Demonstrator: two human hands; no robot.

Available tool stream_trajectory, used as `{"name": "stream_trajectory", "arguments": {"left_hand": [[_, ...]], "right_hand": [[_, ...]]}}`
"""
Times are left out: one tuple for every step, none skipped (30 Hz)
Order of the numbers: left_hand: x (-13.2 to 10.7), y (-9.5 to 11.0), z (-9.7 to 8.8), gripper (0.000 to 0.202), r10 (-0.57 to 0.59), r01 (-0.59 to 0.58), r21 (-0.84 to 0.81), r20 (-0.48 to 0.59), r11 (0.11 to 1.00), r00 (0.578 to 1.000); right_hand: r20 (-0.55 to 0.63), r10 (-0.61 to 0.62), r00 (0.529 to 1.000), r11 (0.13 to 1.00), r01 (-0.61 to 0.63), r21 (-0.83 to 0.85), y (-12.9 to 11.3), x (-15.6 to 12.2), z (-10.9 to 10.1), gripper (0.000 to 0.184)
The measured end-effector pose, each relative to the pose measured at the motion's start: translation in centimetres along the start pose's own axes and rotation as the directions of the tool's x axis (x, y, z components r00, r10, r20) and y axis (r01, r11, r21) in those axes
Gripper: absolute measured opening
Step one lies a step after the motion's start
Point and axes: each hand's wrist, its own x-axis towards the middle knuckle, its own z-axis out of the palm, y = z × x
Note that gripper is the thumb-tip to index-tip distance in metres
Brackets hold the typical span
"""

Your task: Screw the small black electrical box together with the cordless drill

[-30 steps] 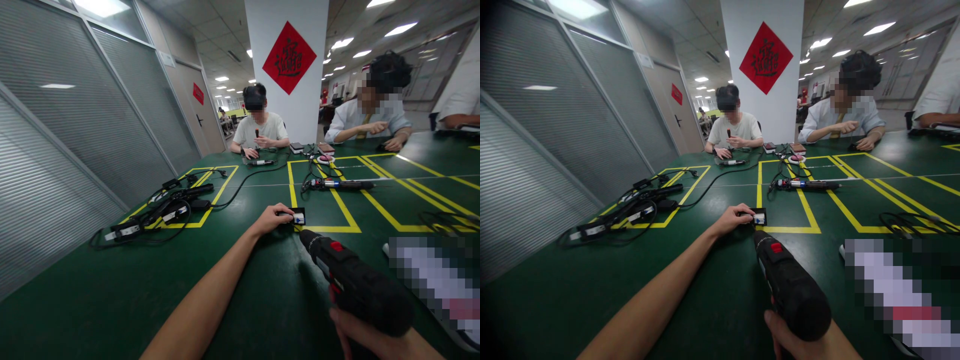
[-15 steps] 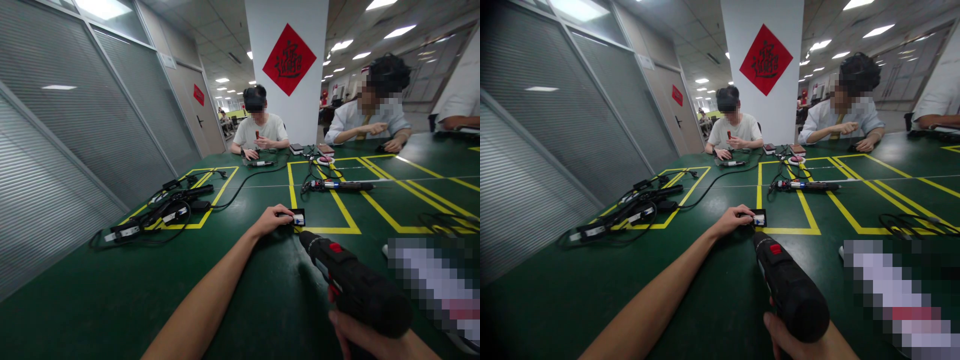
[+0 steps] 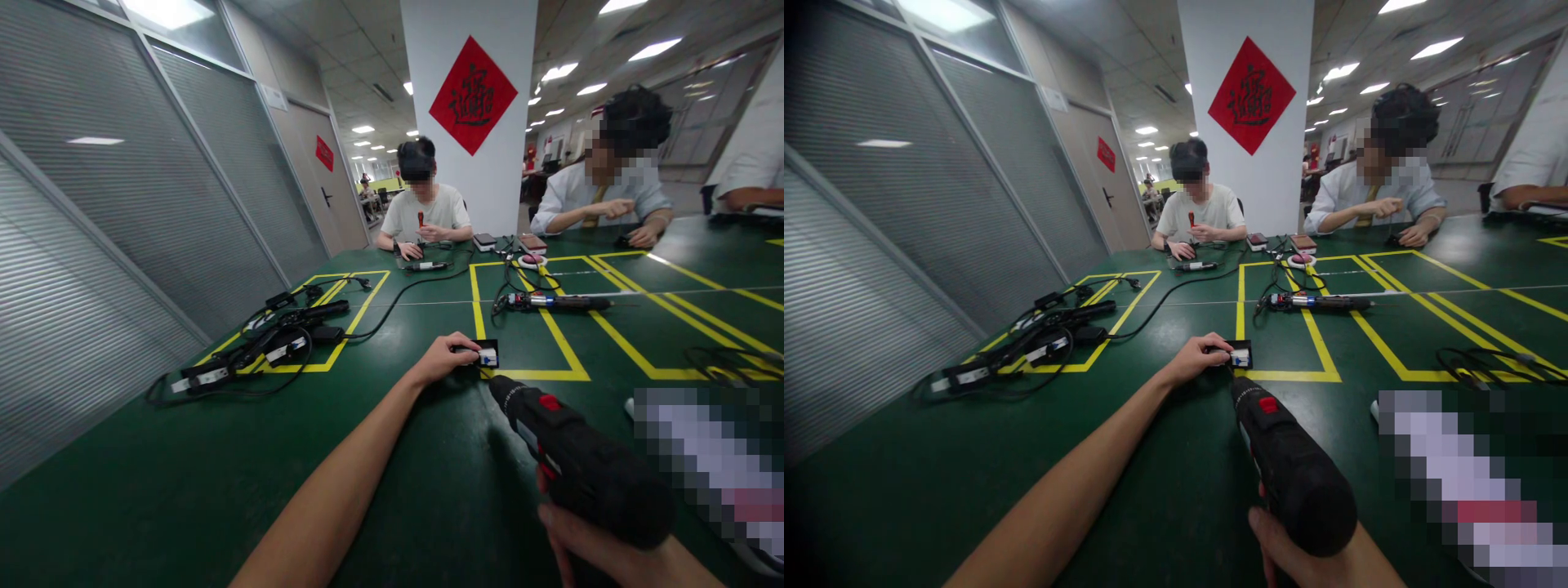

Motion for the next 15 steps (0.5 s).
{"name": "stream_trajectory", "arguments": {"left_hand": [[0.0,0.0,0.0,0.027,0.002,-0.002,-0.001,0.003,1.000,1.000],[0.0,0.0,0.0,0.027,0.006,-0.006,-0.004,0.004,1.000,1.000],[0.0,0.0,0.0,0.027,0.012,-0.012,-0.007,0.005,1.000,1.000],[0.0,-0.1,0.0,0.027,0.018,-0.018,-0.009,0.005,1.000,1.000],[0.0,-0.1,0.0,0.027,0.024,-0.024,-0.009,0.005,1.000,1.000],[0.0,0.0,0.0,0.026,0.027,-0.027,-0.008,0.006,1.000,1.000],[0.0,0.0,0.0,0.026,0.026,-0.026,-0.006,0.006,1.000,1.000],[0.0,0.0,0.0,0.026,0.023,-0.023,-0.003,0.006,1.000,1.000],[0.0,0.0,-0.1,0.027,0.019,-0.019,0.000,0.006,1.000,1.000],[-0.1,0.1,-0.1,0.027,0.015,-0.015,0.001,0.006,1.000,1.000],[-0.1,0.1,-0.1,0.027,0.013,-0.013,0.002,0.007,1.000,1.000],[-0.1,0.1,-0.1,0.027,0.013,-0.013,0.002,0.008,1.000,1.000],[-0.1,0.1,-0.1,0.027,0.013,-0.013,0.002,0.007,1.000,1.000],[-0.1,0.1,-0.1,0.027,0.014,-0.014,0.002,0.005,1.000,1.000],[-0.1,0.0,0.0,0.027,0.014,-0.014,0.003,0.002,1.000,1.000]], "right_hand": [[-0.012,0.004,1.000,1.000,-0.004,0.009,-0.2,-0.1,0.0,0.009],[-0.019,0.004,1.000,1.000,-0.004,0.020,-0.4,-0.2,0.0,0.010],[-0.022,0.002,1.000,1.000,-0.001,0.031,-0.6,-0.2,-0.1,0.010],[-0.023,-0.002,1.000,0.999,0.003,0.039,-0.8,-0.3,-0.1,0.011],[-0.022,-0.005,1.000,0.999,0.006,0.043,-0.9,-0.3,-0.2,0.011],[-0.018,-0.005,1.000,0.999,0.006,0.043,-1.0,-0.3,-0.2,0.011],[-0.014,-0.002,1.000,0.999,0.002,0.041,-1.0,-0.3,-0.2,0.011],[-0.007,-0.001,1.000,0.999,0.001,0.039,-0.9,-0.3,-0.3,0.011],[0.005,0.001,1.000,0.999,-0.001,0.039,-0.8,-0.3,-0.3,0.010],[0.022,0.006,1.000,0.999,-0.007,0.040,-0.6,-0.2,-0.3,0.009],[0.040,0.012,0.999,0.999,-0.014,0.042,-0.3,-0.1,-0.2,0.009],[0.051,0.012,0.999,0.999,-0.014,0.043,0.1,0.0,-0.2,0.009],[0.055,0.001,0.998,0.999,-0.003,0.041,0.6,0.1,0.0,0.009],[0.044,-0.021,0.999,0.999,0.020,0.034,1.1,0.3,0.1,0.010],[0.023,-0.044,0.999,0.999,0.044,0.028,1.7,0.4,0.2,0.012]]}}
